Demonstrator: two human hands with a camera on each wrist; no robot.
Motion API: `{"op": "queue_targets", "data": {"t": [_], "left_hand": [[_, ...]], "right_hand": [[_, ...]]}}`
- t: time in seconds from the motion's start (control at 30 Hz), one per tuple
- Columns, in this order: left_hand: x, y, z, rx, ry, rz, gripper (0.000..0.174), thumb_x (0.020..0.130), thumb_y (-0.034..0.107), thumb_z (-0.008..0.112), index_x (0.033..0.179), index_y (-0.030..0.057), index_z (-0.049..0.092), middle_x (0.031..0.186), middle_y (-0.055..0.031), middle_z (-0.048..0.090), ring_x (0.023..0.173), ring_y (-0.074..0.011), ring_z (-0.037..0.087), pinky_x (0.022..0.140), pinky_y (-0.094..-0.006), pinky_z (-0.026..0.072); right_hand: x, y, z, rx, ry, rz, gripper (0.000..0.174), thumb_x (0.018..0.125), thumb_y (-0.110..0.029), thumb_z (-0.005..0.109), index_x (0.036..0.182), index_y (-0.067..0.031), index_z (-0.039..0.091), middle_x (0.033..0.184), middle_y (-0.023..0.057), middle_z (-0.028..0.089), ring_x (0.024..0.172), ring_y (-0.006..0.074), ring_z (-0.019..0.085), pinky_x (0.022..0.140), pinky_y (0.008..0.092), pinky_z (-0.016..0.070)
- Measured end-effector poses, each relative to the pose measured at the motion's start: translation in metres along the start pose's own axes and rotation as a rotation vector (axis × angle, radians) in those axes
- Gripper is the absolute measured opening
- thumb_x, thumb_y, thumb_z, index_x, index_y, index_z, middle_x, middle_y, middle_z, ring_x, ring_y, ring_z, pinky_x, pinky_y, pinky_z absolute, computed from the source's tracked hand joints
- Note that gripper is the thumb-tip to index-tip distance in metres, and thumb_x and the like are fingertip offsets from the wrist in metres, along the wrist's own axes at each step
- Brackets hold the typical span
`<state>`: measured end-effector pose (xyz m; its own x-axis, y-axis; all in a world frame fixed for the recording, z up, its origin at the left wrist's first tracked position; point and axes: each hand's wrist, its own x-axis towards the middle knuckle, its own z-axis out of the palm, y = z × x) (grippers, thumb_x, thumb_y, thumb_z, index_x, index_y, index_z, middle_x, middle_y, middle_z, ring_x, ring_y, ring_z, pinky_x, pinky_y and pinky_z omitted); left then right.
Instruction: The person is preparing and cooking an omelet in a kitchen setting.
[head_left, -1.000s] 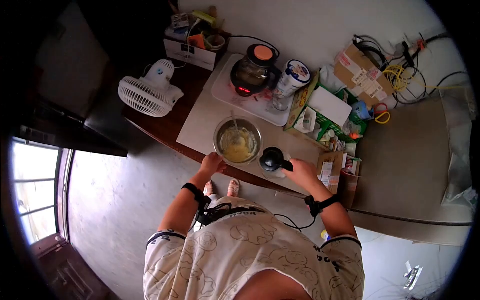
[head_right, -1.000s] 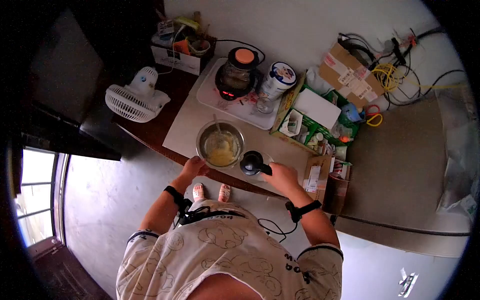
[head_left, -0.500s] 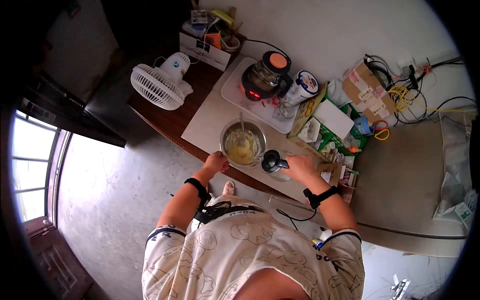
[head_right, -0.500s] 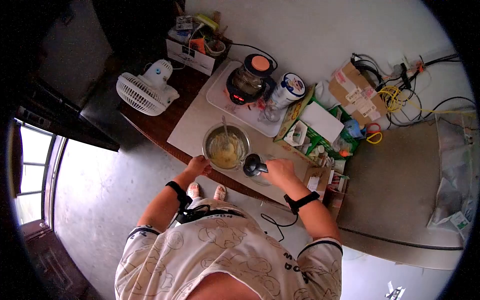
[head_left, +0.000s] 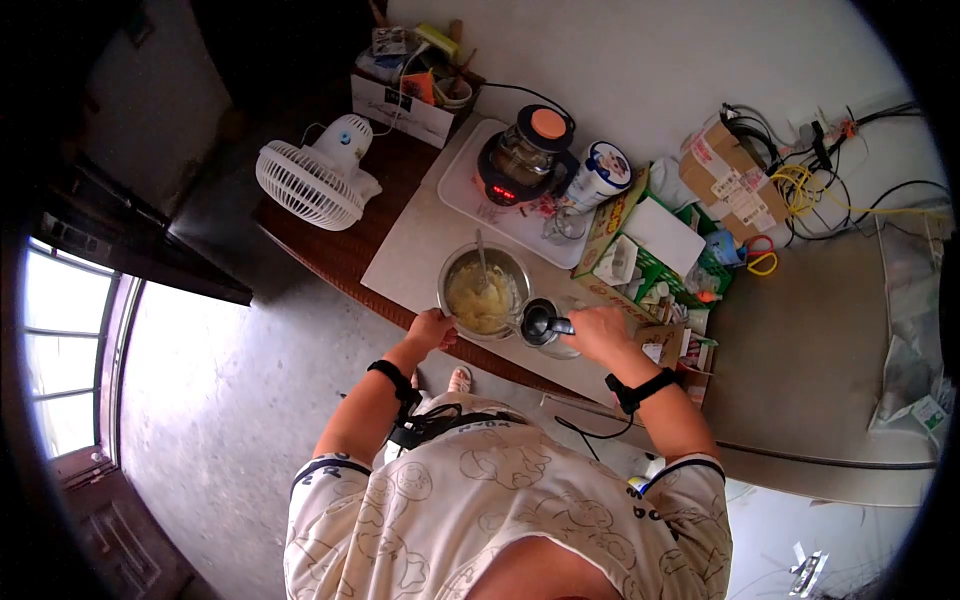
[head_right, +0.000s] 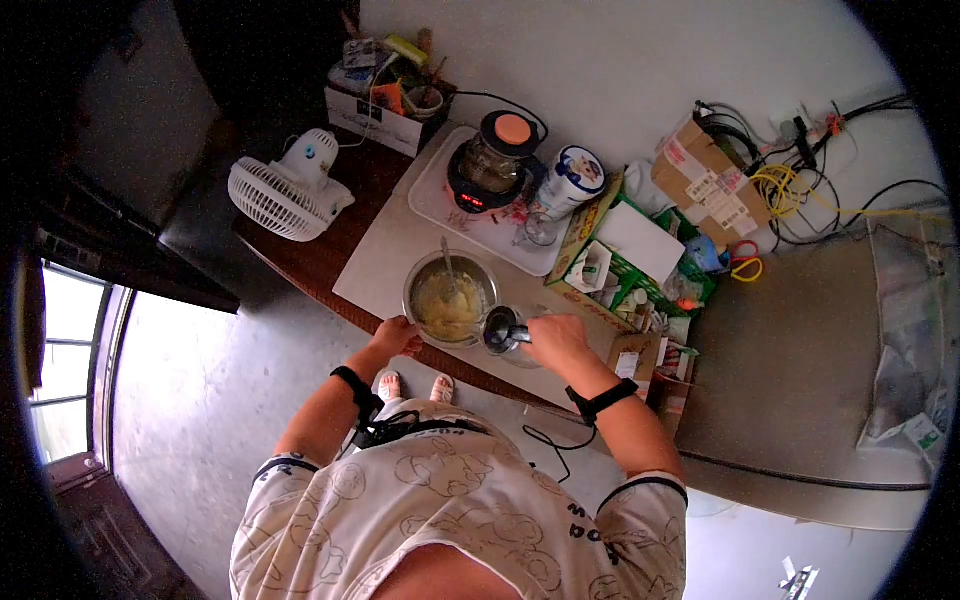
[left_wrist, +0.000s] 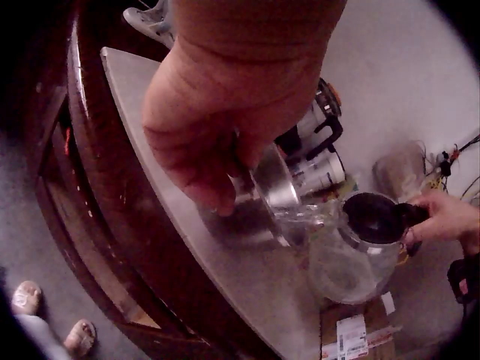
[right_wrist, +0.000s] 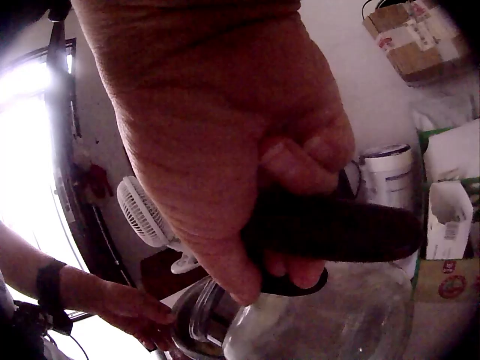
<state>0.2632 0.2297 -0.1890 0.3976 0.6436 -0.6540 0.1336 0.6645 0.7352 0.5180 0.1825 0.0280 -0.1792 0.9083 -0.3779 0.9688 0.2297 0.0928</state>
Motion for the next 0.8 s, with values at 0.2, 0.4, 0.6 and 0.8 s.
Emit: {"op": "queue_targets", "data": {"t": [0.2, 0.4, 0.6, 0.8], "left_hand": [[0.006, -0.005, -0.003, 0.037, -0.044, -0.009, 0.025, 0.087, 0.028, 0.051, 0.088, 0.0032, 0.054, 0.076, -0.0084, 0.063, 0.065, -0.0191, 0.063, 0.056, -0.0321, 0.0518], [-0.002, 0.002, 0.001, 0.034, 0.023, -0.007, 0.025, 0.087, 0.026, 0.052, 0.081, 0.0018, 0.054, 0.069, -0.0064, 0.061, 0.058, -0.0160, 0.060, 0.049, -0.0275, 0.0497], [0.004, -0.002, -0.002, 0.037, 0.011, -0.030, 0.024, 0.086, 0.026, 0.052, 0.083, 0.0027, 0.054, 0.069, -0.0060, 0.061, 0.057, -0.0160, 0.060, 0.049, -0.0281, 0.0498], [-0.002, 0.000, 0.000, 0.020, 0.028, -0.018, 0.023, 0.087, 0.026, 0.051, 0.083, 0.0035, 0.054, 0.070, -0.0064, 0.061, 0.060, -0.0161, 0.061, 0.051, -0.0289, 0.0505]], "right_hand": [[0.001, 0.005, 0.008, -0.031, 0.016, -0.017, 0.022, 0.068, -0.031, 0.066, 0.072, -0.0094, 0.064, 0.065, 0.0090, 0.061, 0.064, 0.0268, 0.061, 0.055, 0.0390, 0.0464], [-0.001, 0.005, 0.010, -0.021, 0.066, -0.031, 0.021, 0.066, -0.029, 0.067, 0.071, -0.0091, 0.063, 0.064, 0.0092, 0.060, 0.063, 0.0276, 0.060, 0.054, 0.0392, 0.0466], [-0.001, 0.007, 0.016, -0.004, 0.109, -0.030, 0.020, 0.064, -0.027, 0.067, 0.070, -0.0084, 0.064, 0.064, 0.0101, 0.060, 0.064, 0.0289, 0.060, 0.056, 0.0394, 0.0471], [0.001, 0.008, 0.015, -0.022, 0.078, -0.012, 0.019, 0.064, -0.026, 0.068, 0.068, -0.0086, 0.065, 0.065, 0.0106, 0.061, 0.065, 0.0288, 0.061, 0.057, 0.0397, 0.0474]]}}
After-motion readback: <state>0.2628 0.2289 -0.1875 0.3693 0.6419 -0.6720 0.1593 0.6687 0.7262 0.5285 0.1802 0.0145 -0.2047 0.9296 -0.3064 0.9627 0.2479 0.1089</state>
